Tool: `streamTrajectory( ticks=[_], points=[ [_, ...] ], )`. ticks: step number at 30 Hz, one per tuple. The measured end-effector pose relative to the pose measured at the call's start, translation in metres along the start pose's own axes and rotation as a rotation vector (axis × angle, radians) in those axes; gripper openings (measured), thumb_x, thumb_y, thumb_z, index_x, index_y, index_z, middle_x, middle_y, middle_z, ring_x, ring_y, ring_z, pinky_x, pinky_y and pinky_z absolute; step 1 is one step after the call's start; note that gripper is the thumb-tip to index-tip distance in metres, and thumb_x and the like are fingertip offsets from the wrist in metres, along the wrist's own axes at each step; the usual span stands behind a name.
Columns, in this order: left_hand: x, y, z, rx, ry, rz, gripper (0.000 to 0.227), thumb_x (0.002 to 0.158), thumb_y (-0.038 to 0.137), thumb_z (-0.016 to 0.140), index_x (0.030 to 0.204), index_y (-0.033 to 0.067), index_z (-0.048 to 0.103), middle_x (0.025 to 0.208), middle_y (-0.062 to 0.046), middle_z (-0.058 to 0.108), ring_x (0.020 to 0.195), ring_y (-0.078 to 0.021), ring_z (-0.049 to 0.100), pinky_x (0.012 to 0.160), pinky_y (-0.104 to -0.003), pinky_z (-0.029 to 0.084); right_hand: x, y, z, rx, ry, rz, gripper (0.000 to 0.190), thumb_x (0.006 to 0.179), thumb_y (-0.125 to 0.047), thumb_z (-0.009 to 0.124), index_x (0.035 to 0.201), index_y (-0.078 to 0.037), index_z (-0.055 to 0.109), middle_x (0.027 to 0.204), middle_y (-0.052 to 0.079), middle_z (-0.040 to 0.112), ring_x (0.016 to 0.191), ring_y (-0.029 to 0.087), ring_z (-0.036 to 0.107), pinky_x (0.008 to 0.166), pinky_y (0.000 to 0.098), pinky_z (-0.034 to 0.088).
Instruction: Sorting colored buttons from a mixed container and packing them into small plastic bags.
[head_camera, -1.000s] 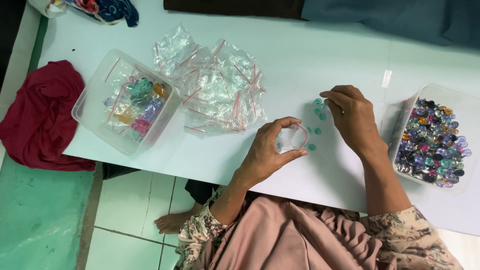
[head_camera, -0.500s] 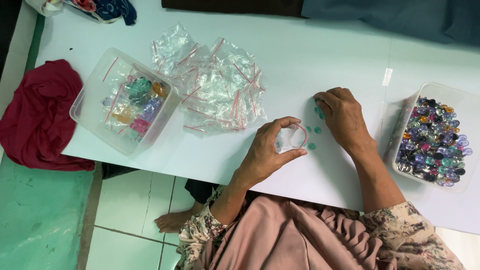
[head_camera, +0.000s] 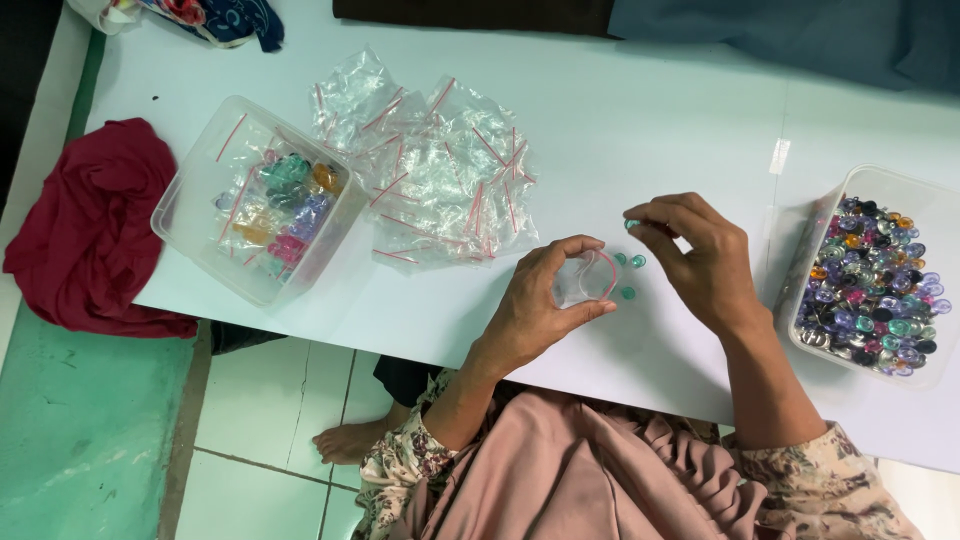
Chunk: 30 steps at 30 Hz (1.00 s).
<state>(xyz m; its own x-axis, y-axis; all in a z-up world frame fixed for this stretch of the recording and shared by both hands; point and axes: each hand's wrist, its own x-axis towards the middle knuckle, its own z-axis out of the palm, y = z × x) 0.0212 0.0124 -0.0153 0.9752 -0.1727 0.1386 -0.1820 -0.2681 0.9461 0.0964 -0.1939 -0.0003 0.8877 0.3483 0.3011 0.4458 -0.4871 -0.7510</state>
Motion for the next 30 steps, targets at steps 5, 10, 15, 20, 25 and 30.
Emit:
streamTrajectory(
  ticks=[5, 10, 15, 20, 25, 30],
  points=[
    [0.001, 0.001, 0.001, -0.004, -0.003, -0.002, 0.064, 0.085, 0.02, 0.085, 0.139, 0.0089, 0.054, 0.126, -0.01, 0.067, 0.122, -0.0321, 0.065, 0.118, -0.056, 0.033, -0.009, -0.048, -0.012, 0.088, -0.057, -0.041, 0.017, 0.089, 0.005, 0.077, 0.105, -0.003, 0.079, 0.098, 0.014, 0.072, 0.086, 0.025, 0.072, 0.074, 0.0333, 0.06],
    [0.002, 0.001, 0.004, 0.024, 0.007, -0.005, 0.066, 0.083, 0.02, 0.087, 0.139, 0.0096, 0.054, 0.123, -0.01, 0.068, 0.121, -0.0329, 0.065, 0.117, -0.055, 0.034, -0.012, -0.056, -0.015, 0.103, -0.101, -0.103, 0.021, 0.085, 0.007, 0.077, 0.104, -0.004, 0.08, 0.1, 0.014, 0.074, 0.089, 0.026, 0.074, 0.073, 0.0341, 0.06],
    [-0.001, 0.003, 0.001, 0.017, -0.009, -0.008, 0.065, 0.083, 0.018, 0.085, 0.139, 0.0094, 0.054, 0.127, -0.01, 0.068, 0.123, -0.0329, 0.065, 0.117, -0.056, 0.034, -0.006, -0.024, -0.016, -0.11, 0.027, -0.089, 0.016, 0.095, 0.009, 0.075, 0.108, 0.0, 0.079, 0.103, 0.016, 0.073, 0.081, 0.026, 0.07, 0.069, 0.034, 0.057],
    [0.002, 0.006, 0.005, 0.014, -0.014, -0.032, 0.065, 0.083, 0.018, 0.085, 0.139, 0.0087, 0.054, 0.127, -0.012, 0.068, 0.123, -0.0353, 0.064, 0.118, -0.055, 0.033, -0.006, 0.018, 0.002, -0.263, -0.03, 0.051, 0.021, 0.096, 0.005, 0.076, 0.116, -0.001, 0.079, 0.106, 0.016, 0.072, 0.088, 0.027, 0.071, 0.072, 0.0334, 0.059],
    [0.003, 0.004, 0.007, 0.013, -0.022, -0.039, 0.065, 0.083, 0.018, 0.085, 0.139, 0.0083, 0.054, 0.127, -0.012, 0.067, 0.123, -0.0352, 0.064, 0.119, -0.055, 0.033, -0.003, 0.029, 0.018, -0.409, -0.067, 0.042, 0.014, 0.094, 0.003, 0.076, 0.108, -0.001, 0.08, 0.099, 0.016, 0.073, 0.088, 0.026, 0.073, 0.071, 0.0293, 0.06],
    [0.004, 0.002, 0.01, 0.029, -0.03, -0.047, 0.065, 0.083, 0.021, 0.084, 0.139, 0.0092, 0.054, 0.128, -0.011, 0.067, 0.124, -0.0334, 0.063, 0.118, -0.053, 0.033, -0.008, 0.04, 0.024, -0.451, -0.046, 0.012, 0.011, 0.097, -0.001, 0.074, 0.107, -0.004, 0.079, 0.095, 0.011, 0.07, 0.092, 0.023, 0.072, 0.075, 0.0272, 0.06]
  ],
)
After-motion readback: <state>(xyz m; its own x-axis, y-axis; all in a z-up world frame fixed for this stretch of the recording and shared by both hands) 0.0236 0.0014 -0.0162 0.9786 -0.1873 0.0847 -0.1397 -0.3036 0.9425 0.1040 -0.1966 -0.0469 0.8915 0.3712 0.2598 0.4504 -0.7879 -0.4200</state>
